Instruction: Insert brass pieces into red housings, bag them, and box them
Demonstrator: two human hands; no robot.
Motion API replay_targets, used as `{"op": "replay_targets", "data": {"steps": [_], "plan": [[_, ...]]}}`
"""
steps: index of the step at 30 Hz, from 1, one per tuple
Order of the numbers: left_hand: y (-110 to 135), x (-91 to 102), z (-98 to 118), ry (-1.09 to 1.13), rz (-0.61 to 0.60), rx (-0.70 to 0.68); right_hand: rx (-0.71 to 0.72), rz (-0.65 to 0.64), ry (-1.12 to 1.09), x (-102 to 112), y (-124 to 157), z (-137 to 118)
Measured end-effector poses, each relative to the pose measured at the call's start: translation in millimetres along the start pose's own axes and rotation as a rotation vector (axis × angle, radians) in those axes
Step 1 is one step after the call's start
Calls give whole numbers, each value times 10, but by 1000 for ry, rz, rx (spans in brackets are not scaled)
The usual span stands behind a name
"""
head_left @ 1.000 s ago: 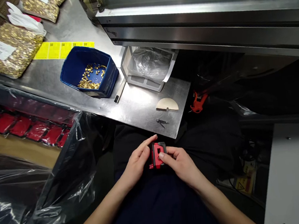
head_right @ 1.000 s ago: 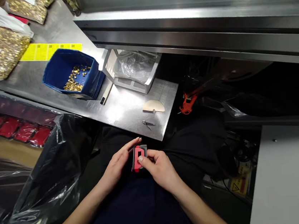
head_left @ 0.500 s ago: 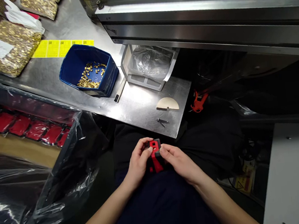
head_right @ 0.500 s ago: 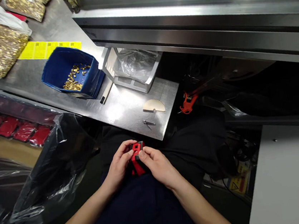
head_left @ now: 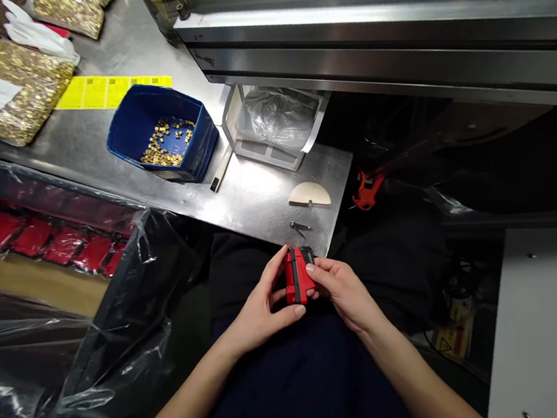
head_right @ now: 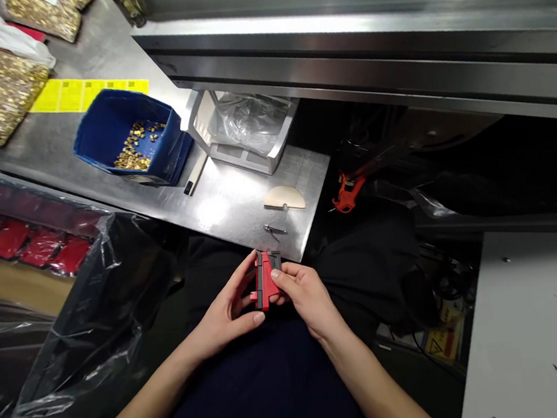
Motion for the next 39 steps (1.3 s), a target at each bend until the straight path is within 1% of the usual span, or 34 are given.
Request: {"op": "replay_targets", "data": {"steps": [2, 6, 11, 15, 19, 20, 22, 25, 27, 30, 32, 34, 36, 38, 39], "plan": [[20, -5, 5, -49, 7, -7, -15, -7, -31, 2, 13, -14], [37, -3, 15, -140, 61, -21, -38, -36, -63, 6, 42, -24], [33, -26, 63, -335, 69, -49, -64, -61, -95, 32, 78, -17], [9, -68, 126, -505, 108, -77, -78, -85, -172, 45, 91, -6], [20, -102, 170, -527, 149, -119, -69, -125, -235, 34, 82, 7], [31, -101, 173, -496, 159, -132, -67, -127, -248, 36, 78, 14], [53, -79, 164, -355, 193, -159, -61, -120, -275, 50, 68, 32], [54, -11, 124, -48, 276, -169, -66, -111, -312, 82, 55, 60], [21, 24, 91, 157, 297, -132, -72, -115, -324, 88, 47, 69], [-52, 29, 51, 445, 245, -18, -96, -139, -346, 37, 37, 79], [-81, 17, 43, 587, 206, 45, -124, -175, -351, -35, 32, 102], [-78, 22, 45, 700, 178, 79, -144, -219, -318, -112, 34, 142], [-45, 55, 41, 802, 142, 103, -164, -276, -182, -161, 42, 170], [11, 118, 21, 876, 117, 119, -164, -317, 103, -153, 41, 132], [45, 155, 4, 898, 114, 122, -144, -304, 279, -120, 26, 68]]}}
Point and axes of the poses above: each hand's wrist, its own y-axis away from the middle knuckle, its own x-axis out of the back of the hand, z = x × y, the point moved 2 cm from there along -y, towards the middle knuckle, and after that the axes turned 8 degrees about -z, right-handed, at the moved point
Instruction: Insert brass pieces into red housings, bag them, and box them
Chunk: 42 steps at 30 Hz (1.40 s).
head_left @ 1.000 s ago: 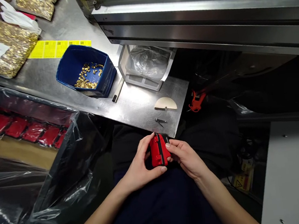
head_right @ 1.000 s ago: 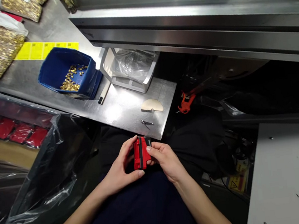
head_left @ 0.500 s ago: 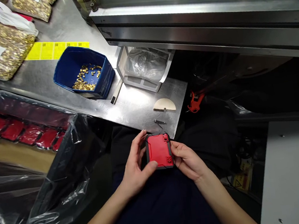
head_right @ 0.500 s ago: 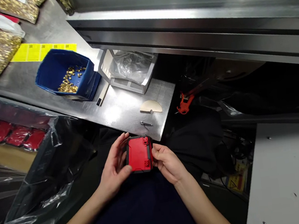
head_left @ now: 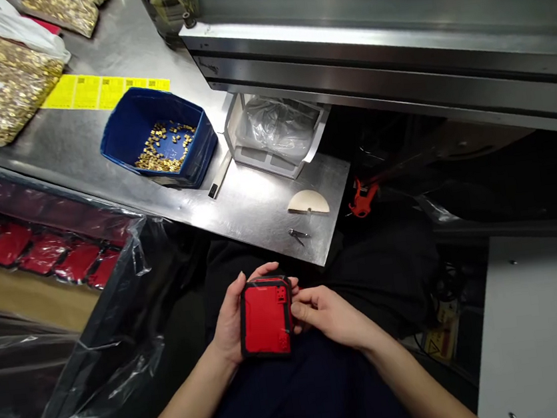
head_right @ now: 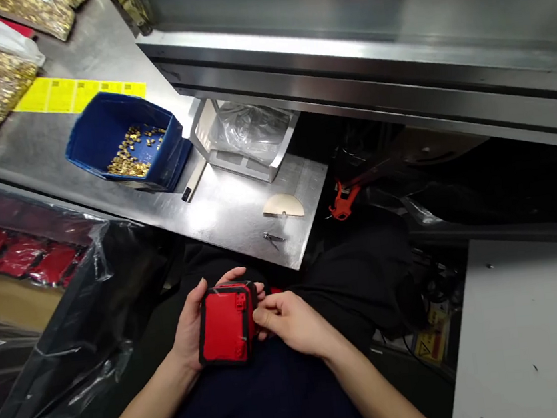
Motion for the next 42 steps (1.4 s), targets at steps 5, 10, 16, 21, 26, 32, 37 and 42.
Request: {"op": "replay_targets", "data": {"steps": [5, 10, 16, 21, 26, 32, 37, 42], "plan": [[149, 152, 2, 37, -29, 42, 191, 608, 790, 575, -100, -632], [220, 124, -77, 11, -12, 93, 203, 728, 1411, 1005, -580, -983], [203, 73, -109, -30, 160, 95, 114, 687, 1346, 1149, -633, -920], [146, 120, -111, -39, 323, 83, 54, 441, 1137, 658, -13, -891], [91, 177, -131, -80, 327, 132, 71, -97, 1177, -96, 418, -525], [67, 212, -173, -171, 303, 168, 114, -97, 1547, -300, 266, -182], [41, 239, -171, -224, 374, 209, 132, -80, 1601, -301, 123, -261], [29, 273, -175, -184, 415, 207, 63, -113, 1605, -279, 101, -320]]}}
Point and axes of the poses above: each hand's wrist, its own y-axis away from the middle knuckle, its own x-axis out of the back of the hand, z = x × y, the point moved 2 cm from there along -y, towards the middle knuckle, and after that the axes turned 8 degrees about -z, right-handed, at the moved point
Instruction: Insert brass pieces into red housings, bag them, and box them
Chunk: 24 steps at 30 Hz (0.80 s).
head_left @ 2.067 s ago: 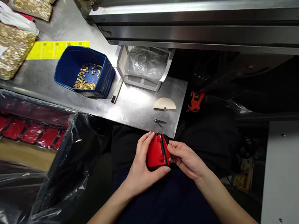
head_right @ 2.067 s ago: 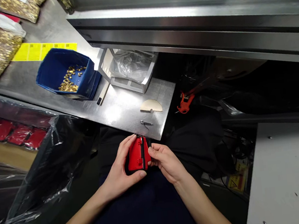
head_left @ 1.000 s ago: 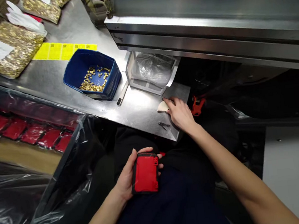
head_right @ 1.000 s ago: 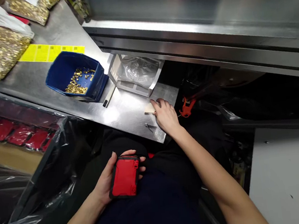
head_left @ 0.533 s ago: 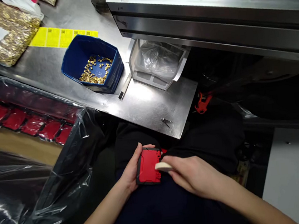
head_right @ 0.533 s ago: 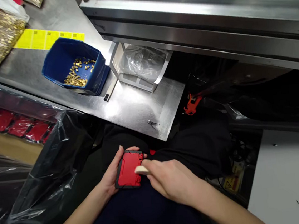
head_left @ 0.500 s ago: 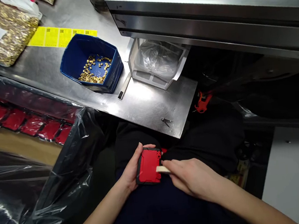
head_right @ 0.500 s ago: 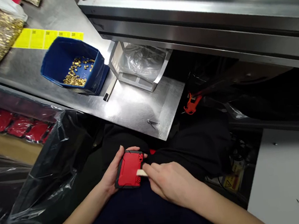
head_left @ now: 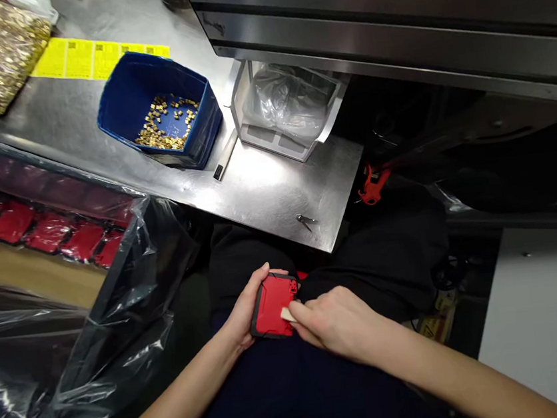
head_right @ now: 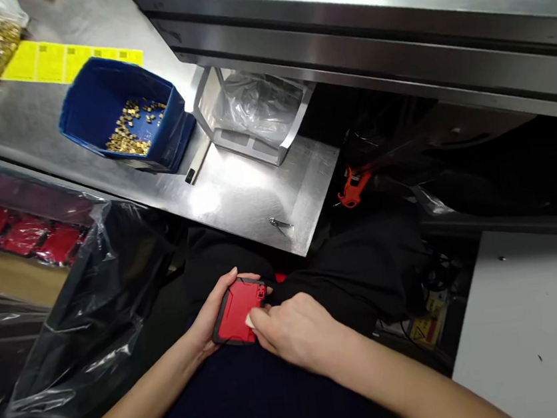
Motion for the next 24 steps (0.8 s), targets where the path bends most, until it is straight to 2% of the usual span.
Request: {"op": "replay_targets", "data": {"steps": [4, 8, 12, 17, 24], "plan": [[-26, 32, -23, -5, 29, 33, -43, 1, 9, 6, -52, 17], [-34, 24, -19, -14, 31, 25, -16, -29, 6, 12, -62, 25], [-26, -6, -17, -22, 16, 35, -75, -54, 13, 37, -38, 53], [-16, -25, -17, -45, 8, 14, -48, -75, 25, 53, -20, 1], [-20, -4, -25, -48, -7, 19, -97, -105, 40, 45, -37, -71]]}}
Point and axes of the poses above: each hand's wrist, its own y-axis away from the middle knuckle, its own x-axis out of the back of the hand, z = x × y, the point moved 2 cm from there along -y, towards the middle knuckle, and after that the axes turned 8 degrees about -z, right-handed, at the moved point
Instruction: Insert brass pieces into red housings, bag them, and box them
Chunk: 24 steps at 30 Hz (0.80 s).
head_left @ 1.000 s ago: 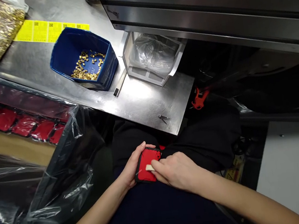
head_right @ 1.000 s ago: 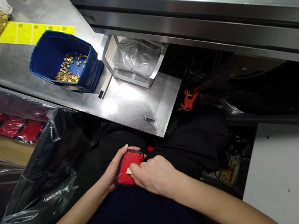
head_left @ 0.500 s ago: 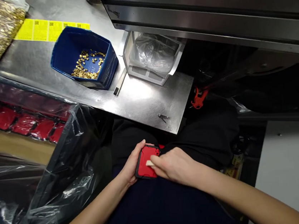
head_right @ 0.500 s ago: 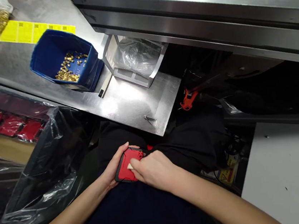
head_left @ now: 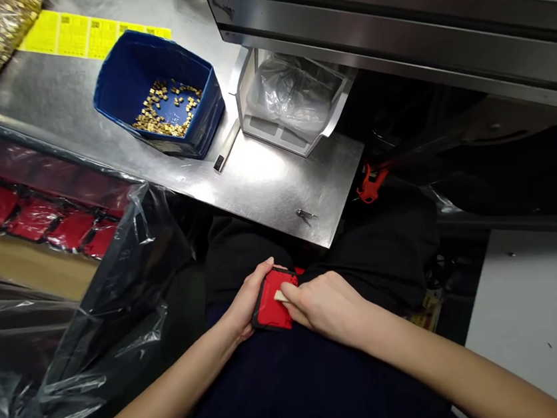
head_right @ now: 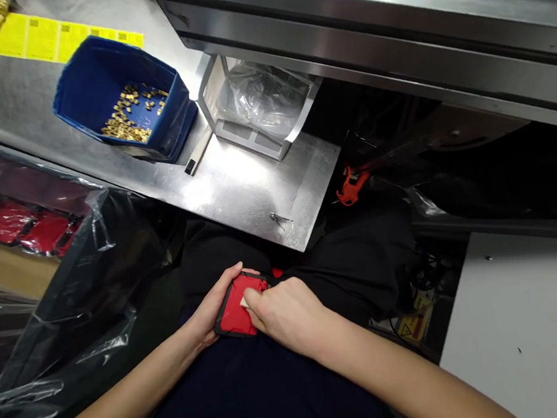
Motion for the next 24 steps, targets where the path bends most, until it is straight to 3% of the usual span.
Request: {"op": "replay_targets", "data": {"steps": [24], "plan": [[-7, 41, 51, -61, 9, -35, -126, -41, -43, 13, -87, -164]]}}
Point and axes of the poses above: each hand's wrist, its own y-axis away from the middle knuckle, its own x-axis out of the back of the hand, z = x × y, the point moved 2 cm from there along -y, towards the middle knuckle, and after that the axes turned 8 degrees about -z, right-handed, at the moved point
